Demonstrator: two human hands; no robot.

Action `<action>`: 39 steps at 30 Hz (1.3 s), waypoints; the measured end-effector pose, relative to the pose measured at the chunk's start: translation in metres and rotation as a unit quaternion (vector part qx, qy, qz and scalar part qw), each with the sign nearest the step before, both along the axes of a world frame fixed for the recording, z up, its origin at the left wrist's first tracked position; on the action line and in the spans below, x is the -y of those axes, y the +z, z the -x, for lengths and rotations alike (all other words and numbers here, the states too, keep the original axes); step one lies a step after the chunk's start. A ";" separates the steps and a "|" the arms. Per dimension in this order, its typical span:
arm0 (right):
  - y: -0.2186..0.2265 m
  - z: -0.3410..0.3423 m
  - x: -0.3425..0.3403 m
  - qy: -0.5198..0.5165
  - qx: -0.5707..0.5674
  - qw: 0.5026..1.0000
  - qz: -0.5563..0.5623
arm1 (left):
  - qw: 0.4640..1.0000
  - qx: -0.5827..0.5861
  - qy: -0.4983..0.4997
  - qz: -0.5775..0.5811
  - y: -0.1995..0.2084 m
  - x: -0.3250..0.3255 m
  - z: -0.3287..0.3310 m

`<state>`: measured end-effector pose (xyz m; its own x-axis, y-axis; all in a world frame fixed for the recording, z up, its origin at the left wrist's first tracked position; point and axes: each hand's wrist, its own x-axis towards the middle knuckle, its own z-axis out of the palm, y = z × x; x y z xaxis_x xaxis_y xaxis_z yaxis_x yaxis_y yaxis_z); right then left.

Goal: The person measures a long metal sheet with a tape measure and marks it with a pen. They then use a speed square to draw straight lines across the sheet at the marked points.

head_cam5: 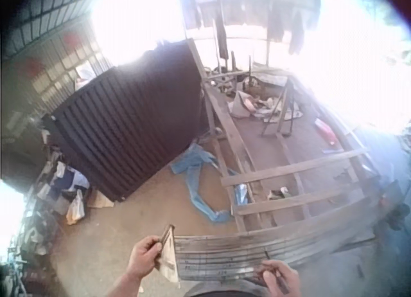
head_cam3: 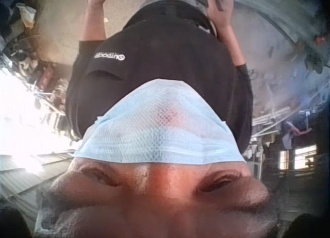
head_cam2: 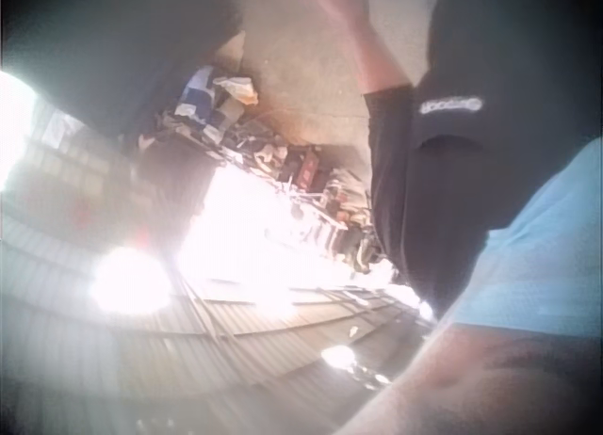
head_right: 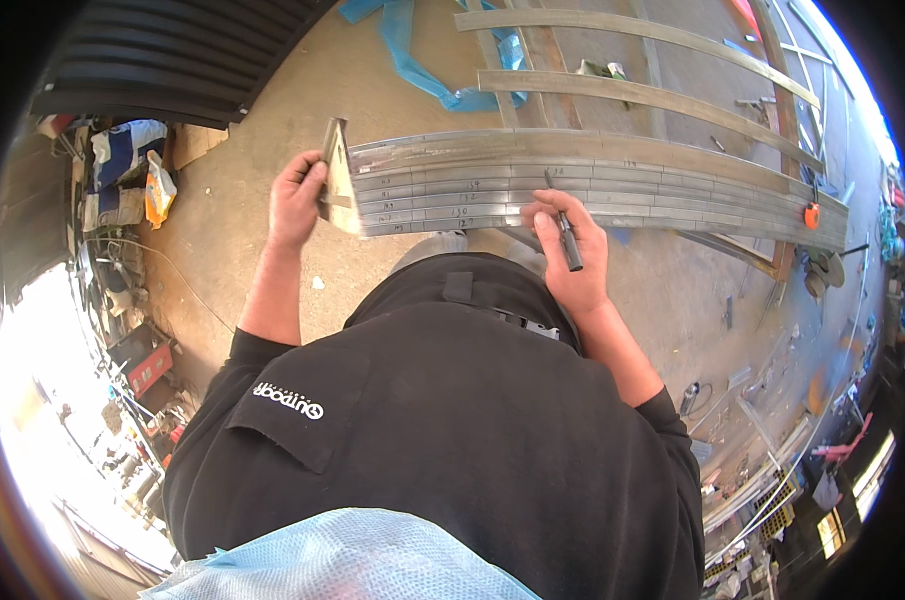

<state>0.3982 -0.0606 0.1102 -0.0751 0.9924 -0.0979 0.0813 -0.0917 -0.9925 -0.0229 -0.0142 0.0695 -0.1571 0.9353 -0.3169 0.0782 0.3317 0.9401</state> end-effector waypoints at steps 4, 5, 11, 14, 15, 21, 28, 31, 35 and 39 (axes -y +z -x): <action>0.000 -0.017 0.005 0.029 -0.043 0.999 0.017 | 0.989 0.139 -0.052 0.014 -0.010 0.040 -0.048; -0.001 -0.024 0.006 0.039 -0.052 0.997 0.034 | 0.985 0.157 -0.057 0.033 -0.013 0.047 -0.059; -0.010 -0.063 0.002 0.068 -0.026 0.996 0.054 | 0.946 0.316 -0.029 0.062 -0.014 0.100 -0.099; -0.015 -0.066 -0.006 0.083 -0.001 0.995 0.057 | 0.912 0.393 0.048 0.108 -0.021 0.119 -0.083; -0.015 -0.066 -0.011 0.097 0.019 0.993 0.064 | 0.892 0.429 0.059 0.129 -0.025 0.121 -0.069; -0.020 -0.008 -0.025 0.093 -0.050 0.987 0.118 | 0.923 0.378 0.044 0.057 -0.062 0.134 0.012; -0.038 0.076 -0.044 0.170 0.068 0.982 0.049 | 0.920 0.301 0.158 0.193 -0.103 0.167 0.080; -0.046 0.111 -0.057 0.152 0.092 0.984 0.010 | 0.898 0.276 0.195 0.281 -0.123 0.193 0.102; -0.053 0.143 -0.070 0.155 0.099 0.983 0.017 | 0.878 0.215 0.235 0.357 -0.149 0.238 0.127; -0.065 0.167 -0.085 0.149 0.093 0.984 0.002 | 0.860 0.162 0.216 0.432 -0.161 0.275 0.150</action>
<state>0.2310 0.0242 0.0456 -0.3441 0.9284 -0.1405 0.2850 -0.0393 -0.9577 -0.1730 -0.2896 -0.0913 -0.2023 0.2044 -0.9577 -0.4479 0.8504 0.2761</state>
